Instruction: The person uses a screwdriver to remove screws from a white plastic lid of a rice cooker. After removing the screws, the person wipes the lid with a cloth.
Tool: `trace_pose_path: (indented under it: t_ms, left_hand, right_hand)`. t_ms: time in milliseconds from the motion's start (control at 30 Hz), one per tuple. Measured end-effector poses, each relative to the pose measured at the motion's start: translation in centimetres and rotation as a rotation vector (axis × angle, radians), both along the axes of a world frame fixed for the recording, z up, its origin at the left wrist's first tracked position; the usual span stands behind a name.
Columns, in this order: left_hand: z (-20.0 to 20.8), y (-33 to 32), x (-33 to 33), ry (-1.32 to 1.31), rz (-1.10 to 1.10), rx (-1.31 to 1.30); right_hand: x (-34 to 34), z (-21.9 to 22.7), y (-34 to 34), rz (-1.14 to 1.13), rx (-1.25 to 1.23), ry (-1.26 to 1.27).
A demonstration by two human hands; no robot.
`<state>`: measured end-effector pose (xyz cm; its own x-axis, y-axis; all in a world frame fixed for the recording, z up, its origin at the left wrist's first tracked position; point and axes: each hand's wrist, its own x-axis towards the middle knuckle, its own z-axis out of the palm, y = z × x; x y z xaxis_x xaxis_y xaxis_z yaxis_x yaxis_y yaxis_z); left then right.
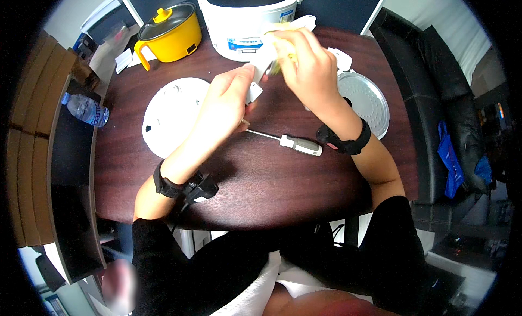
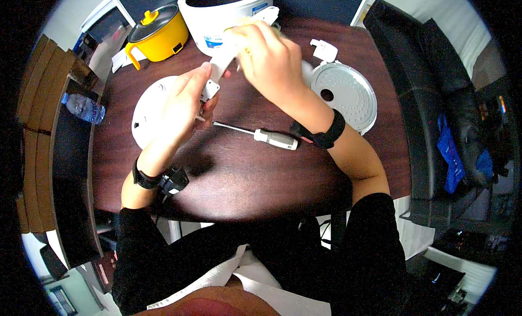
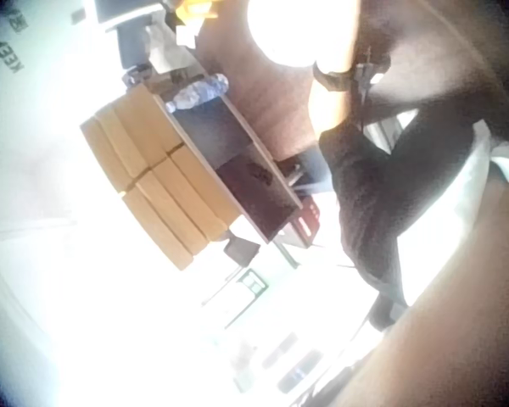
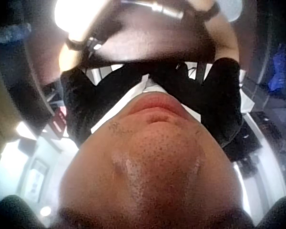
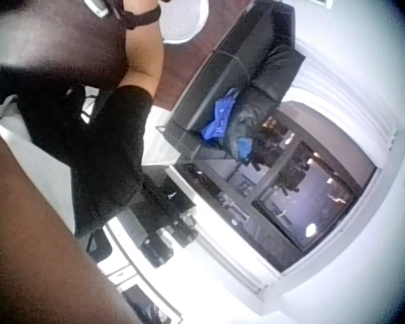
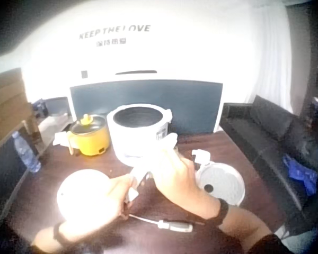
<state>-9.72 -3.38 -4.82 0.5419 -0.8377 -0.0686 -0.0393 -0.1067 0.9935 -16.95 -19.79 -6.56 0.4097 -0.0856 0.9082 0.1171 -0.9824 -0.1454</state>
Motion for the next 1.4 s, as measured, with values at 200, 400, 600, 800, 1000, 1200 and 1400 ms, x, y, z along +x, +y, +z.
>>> trace_pose_path:
  t_ms: [200,400,600,800,1000,1200,1400]
  left_hand:
    - [-0.1,-0.2,0.1,0.106,0.011,-0.069]
    - [-0.4,-0.3,0.4,-0.057,0.048,-0.202]
    - [-0.1,-0.4,2.1,0.113,0.009,-0.351]
    - [-0.7,-0.9,2.6,0.041,0.063,-0.454]
    - [0.0,-0.8,2.1,0.100,0.062,-0.565]
    - [-0.7,-0.7,1.5,0.091,0.013,-0.512]
    - [-0.1,-0.2,2.6,-0.087,0.391,-0.699]
  right_hand:
    - [-0.7,-0.4,2.8,0.508,0.353,0.177]
    - [-2.0,1.0,1.8,0.877,0.924,0.638]
    - [-2.1,2.0,-0.3,0.905,0.982,0.577]
    - [-1.0,0.3,-0.5,0.709,1.113,0.391]
    - [-0.7,-0.2,0.7,0.918,1.382,0.351]
    - [-0.6,0.1,0.7,0.846,1.312,0.219]
    - [-1.6,1.8,-0.8,0.777,1.339,0.097]
